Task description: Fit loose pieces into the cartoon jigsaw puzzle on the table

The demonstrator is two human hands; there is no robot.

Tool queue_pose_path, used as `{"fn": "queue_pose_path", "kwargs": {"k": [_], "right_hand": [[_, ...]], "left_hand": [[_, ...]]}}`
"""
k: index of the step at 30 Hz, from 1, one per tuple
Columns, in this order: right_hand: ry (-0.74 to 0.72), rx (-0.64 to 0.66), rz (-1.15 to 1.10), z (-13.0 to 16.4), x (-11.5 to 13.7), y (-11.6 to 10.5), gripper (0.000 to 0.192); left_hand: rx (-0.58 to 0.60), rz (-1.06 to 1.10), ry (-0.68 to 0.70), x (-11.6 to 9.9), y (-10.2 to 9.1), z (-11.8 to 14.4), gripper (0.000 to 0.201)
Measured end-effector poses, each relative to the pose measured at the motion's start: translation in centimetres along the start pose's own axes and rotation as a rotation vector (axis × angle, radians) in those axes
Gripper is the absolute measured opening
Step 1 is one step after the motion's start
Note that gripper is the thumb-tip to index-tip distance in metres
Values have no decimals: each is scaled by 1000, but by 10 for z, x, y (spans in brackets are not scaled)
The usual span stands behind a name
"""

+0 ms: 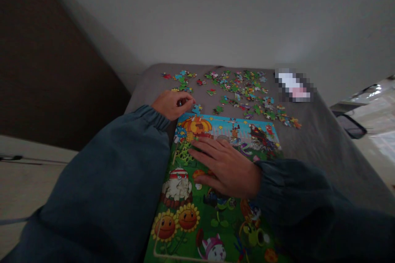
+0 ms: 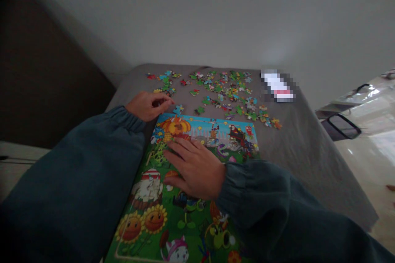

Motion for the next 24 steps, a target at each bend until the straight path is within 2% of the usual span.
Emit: {"fn": "queue_pose_path", "kwargs": {"k": [4,11,17,19,21,24], "right_hand": [[-31,39,5,7,2,11,62],[1,8,-28,7,-7,14,59],[21,-12,-30,7,-8,15,62],[24,-7,-3,7,-6,15,65],[17,-4,23,7,-5,15,68],[6,-6,31,8,-4,16,72]], "left_hand": [[14,-3,3,-1,3,0,35],[63,-11,7,-2,5,1,36],[158,-79,-1,-8,7,1,38],[205,-66,42,-13,9,2,40],[258,-34,146,-21,10,6,45],[382,-31,306,-27,18,20,71]]}}
Point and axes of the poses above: each hand's wrist, its own z-axis away from the middle knuckle, its own y-axis out of the palm, x = y × z, the point moved 8 cm from there along -z, towards the middle knuckle, and after that the axes turned 11 degrees about -z, right-handed, at the moved point
